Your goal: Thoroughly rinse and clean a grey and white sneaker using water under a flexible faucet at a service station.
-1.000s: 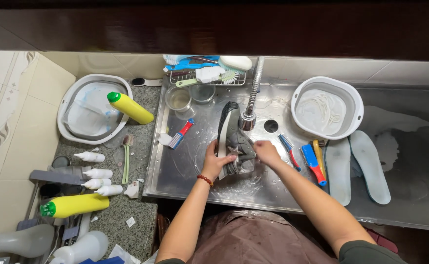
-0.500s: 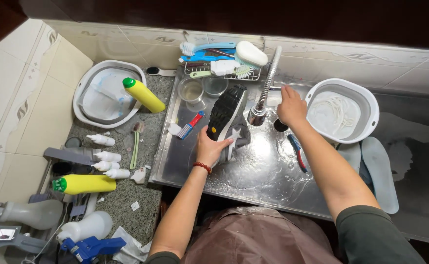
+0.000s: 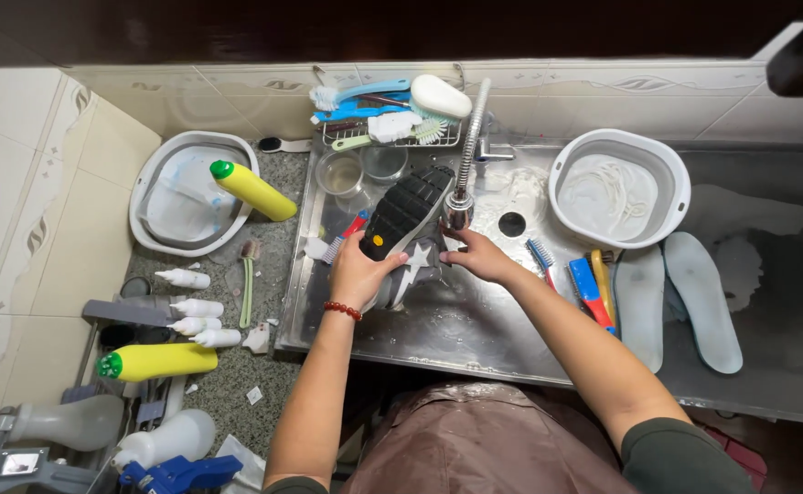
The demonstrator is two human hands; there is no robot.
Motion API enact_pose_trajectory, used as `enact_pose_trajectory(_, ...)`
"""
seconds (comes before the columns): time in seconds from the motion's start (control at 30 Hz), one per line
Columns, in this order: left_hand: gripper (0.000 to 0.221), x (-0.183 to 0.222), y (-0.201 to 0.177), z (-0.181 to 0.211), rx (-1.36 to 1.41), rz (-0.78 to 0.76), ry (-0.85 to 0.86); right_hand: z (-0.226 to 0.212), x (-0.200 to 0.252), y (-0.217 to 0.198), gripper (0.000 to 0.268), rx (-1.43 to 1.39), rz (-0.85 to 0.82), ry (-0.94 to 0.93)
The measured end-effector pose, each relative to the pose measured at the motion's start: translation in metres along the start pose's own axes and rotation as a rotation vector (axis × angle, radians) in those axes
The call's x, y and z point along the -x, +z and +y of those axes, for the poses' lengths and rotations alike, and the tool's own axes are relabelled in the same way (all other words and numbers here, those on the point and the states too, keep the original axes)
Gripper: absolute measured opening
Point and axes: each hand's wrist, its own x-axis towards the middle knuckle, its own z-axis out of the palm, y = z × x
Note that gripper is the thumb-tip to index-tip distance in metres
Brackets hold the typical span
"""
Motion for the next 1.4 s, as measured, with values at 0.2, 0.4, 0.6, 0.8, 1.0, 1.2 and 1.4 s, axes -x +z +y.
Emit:
enact_pose_trajectory(0.2,0.073,0.015,0.001,-0.009,0.109,-0.106,0.013,0.01,0.0,0.014,0.084,-0.002,-0.06,-0.111)
enact_pose_trajectory(0.4,0.076,0.028,0.009,-0.03,0.076,-0.118,-0.021,0.006,0.009,0.038,0.04,0.344,0.173,-0.264)
enact_pose_trajectory(0.6,0.094,0.042,-0.027,0.015,-0.226,-0.079,-0.067,0.003,0.001,0.048,0.035,0.366,0.109,-0.152)
enact_pose_trajectory(0.8,0.099,0.037,-0.048,0.029,-0.315,-0.029,-0.022,-0.003,-0.028,0.049,0.031,0.729,0.175,-0.092)
enact_pose_trajectory(1.0,0.097,0.037,-0.043,0.015,-0.298,-0.004,-0.026,0.016,-0.037,0.061,0.028,0.833,0.167,-0.272)
enact_pose_trajectory(1.2,0.081,0.033,-0.042,-0.003,-0.141,-0.013,-0.053,-0.005,-0.037,0.066,0.028,0.835,0.136,-0.177)
enact_pose_trajectory(1.4,0.089,0.026,-0.033,-0.025,0.0,0.05,-0.028,-0.047,-0.026,0.06,0.026,0.809,0.121,-0.118)
